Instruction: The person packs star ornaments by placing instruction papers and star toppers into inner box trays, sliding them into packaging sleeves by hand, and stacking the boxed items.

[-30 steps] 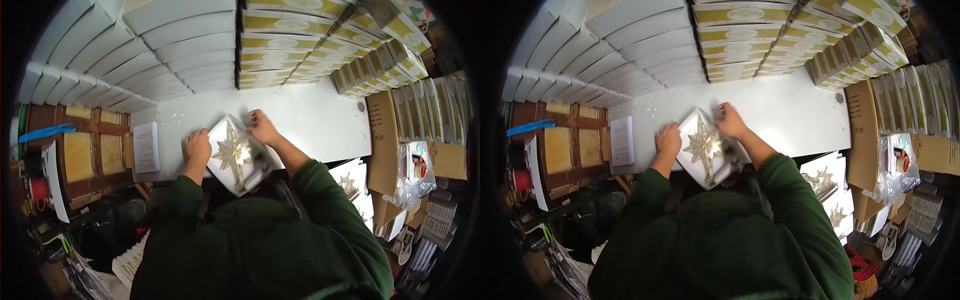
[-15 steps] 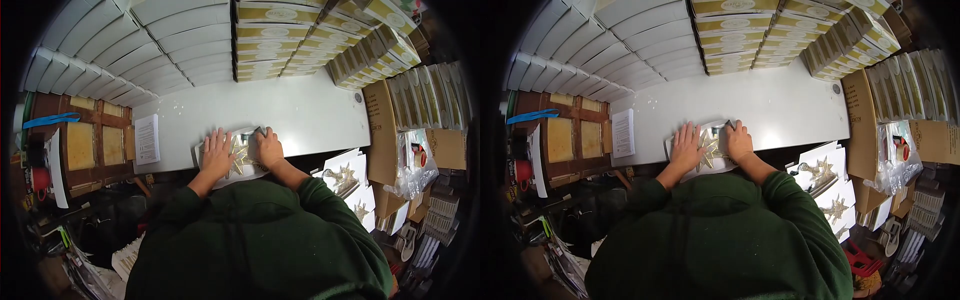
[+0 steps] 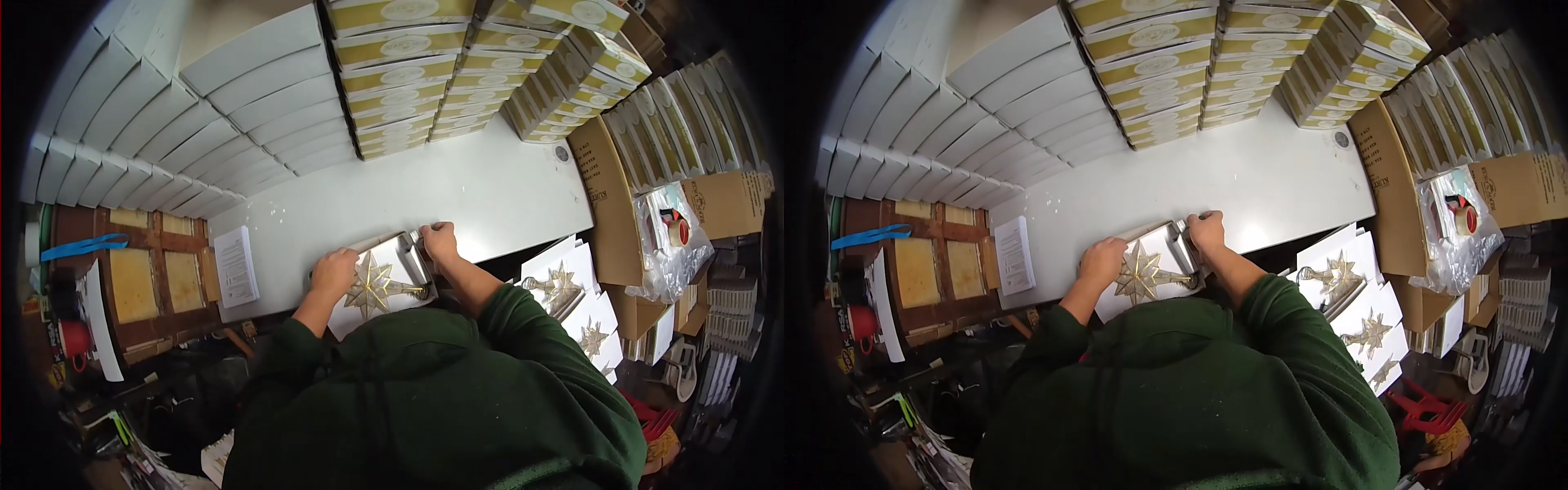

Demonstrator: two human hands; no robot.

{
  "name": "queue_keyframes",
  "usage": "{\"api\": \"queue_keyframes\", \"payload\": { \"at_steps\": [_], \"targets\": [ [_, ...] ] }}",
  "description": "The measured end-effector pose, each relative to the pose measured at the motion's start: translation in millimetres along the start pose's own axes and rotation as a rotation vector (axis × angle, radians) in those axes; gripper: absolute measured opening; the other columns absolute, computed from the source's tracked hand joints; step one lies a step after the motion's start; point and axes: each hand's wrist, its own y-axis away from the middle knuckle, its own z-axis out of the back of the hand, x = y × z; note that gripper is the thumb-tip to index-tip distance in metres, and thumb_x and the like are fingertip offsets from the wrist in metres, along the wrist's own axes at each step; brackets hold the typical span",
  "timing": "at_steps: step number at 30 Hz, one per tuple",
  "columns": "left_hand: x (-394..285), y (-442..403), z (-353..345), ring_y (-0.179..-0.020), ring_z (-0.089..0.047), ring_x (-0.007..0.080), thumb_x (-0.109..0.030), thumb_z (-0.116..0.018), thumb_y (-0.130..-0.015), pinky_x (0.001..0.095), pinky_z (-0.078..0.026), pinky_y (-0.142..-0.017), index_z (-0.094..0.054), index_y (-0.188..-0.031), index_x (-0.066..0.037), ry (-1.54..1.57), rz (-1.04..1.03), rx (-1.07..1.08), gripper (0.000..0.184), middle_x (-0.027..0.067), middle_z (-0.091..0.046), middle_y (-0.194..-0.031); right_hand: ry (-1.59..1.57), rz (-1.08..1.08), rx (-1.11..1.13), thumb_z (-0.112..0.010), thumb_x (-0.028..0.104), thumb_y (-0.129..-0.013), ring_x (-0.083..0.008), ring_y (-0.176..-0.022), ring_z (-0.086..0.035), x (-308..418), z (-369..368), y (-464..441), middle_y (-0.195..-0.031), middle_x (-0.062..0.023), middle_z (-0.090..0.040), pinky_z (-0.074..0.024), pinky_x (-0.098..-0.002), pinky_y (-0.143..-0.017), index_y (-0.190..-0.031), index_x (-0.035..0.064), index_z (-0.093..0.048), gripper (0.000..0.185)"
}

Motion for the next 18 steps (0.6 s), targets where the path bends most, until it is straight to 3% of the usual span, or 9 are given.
{"api": "queue_keyframes", "payload": {
  "at_steps": [1, 5, 6, 10, 15, 18],
  "targets": [
    [-2, -3, 9, -0.09, -0.067, 0.031, -0.021, -0.063, -0.092, 0.0414, -0.055, -0.081, -0.071, -0.107, -0.009, -0.006, -0.009, -0.007, 0.021, 0.0048, -0.071, -0.102, -0.01, 0.005, -0.005, -0.075, 0.021, -0.093, -0.0256, -0.098, -0.064, 7, 5, 2, -0.119, -0.0157, -0.064, -0.0542, -0.0382, -0.085, -0.12, -0.0025, -0.062, 0.038],
    [-23, 16, 56, -0.088, -0.068, 0.0277, -0.014, -0.064, -0.09, 0.0403, -0.054, -0.08, -0.073, -0.11, -0.012, -0.046, -0.145, -0.345, 0.022, 0.0035, -0.07, -0.101, 0.302, 1.231, 0.208, -0.079, 0.026, -0.091, -0.0291, -0.1, -0.067, 51, 57, 50, -0.116, -0.0134, -0.067, -0.0537, -0.0375, -0.09, -0.132, 0.0028, -0.065, 0.049],
    [-28, 22, 65, -0.088, -0.068, 0.0277, -0.014, -0.064, -0.09, 0.0403, -0.054, -0.08, -0.073, -0.11, -0.012, -0.05, -0.142, -0.349, 0.022, 0.0035, -0.07, -0.101, 0.299, 1.237, 0.209, -0.079, 0.026, -0.091, -0.0291, -0.1, -0.067, 61, 68, 59, -0.116, -0.0134, -0.067, -0.0537, -0.0375, -0.09, -0.132, 0.0028, -0.065, 0.049],
    [-43, 37, 91, -0.091, -0.067, 0.022, -0.015, -0.064, -0.089, 0.0344, -0.054, -0.079, -0.071, -0.113, -0.014, -0.195, -0.289, -0.563, 0.025, 0.0019, -0.068, -0.105, 0.452, 0.956, 0.759, -0.083, 0.03, -0.089, -0.0279, -0.105, -0.065, 89, 104, 80, -0.125, -0.0136, -0.064, -0.0526, -0.0352, -0.094, -0.132, 0.0035, -0.068, 0.054],
    [-33, 24, 89, -0.094, -0.069, 0.0254, -0.012, -0.065, -0.089, 0.0359, -0.054, -0.083, -0.073, -0.119, -0.016, -0.036, -0.355, -0.567, 0.031, 0.0028, -0.072, -0.111, 0.4, 0.826, 0.63, -0.083, 0.026, -0.089, -0.0275, -0.109, -0.063, 86, 86, 66, -0.13, -0.0144, -0.061, -0.0518, -0.0345, -0.096, -0.127, 0.0043, -0.072, 0.046],
    [-26, 29, 92, -0.098, -0.069, 0.0258, -0.014, -0.065, -0.09, 0.0359, -0.054, -0.085, -0.073, -0.118, -0.014, 0.012, -0.357, -0.508, 0.029, 0.0032, -0.071, -0.115, 0.377, 1.024, 0.557, -0.083, 0.024, -0.089, -0.0262, -0.11, -0.062, 82, 80, 62, -0.129, -0.0142, -0.062, -0.0511, -0.0339, -0.096, -0.129, 0.0055, -0.072, 0.045]
  ]
}}
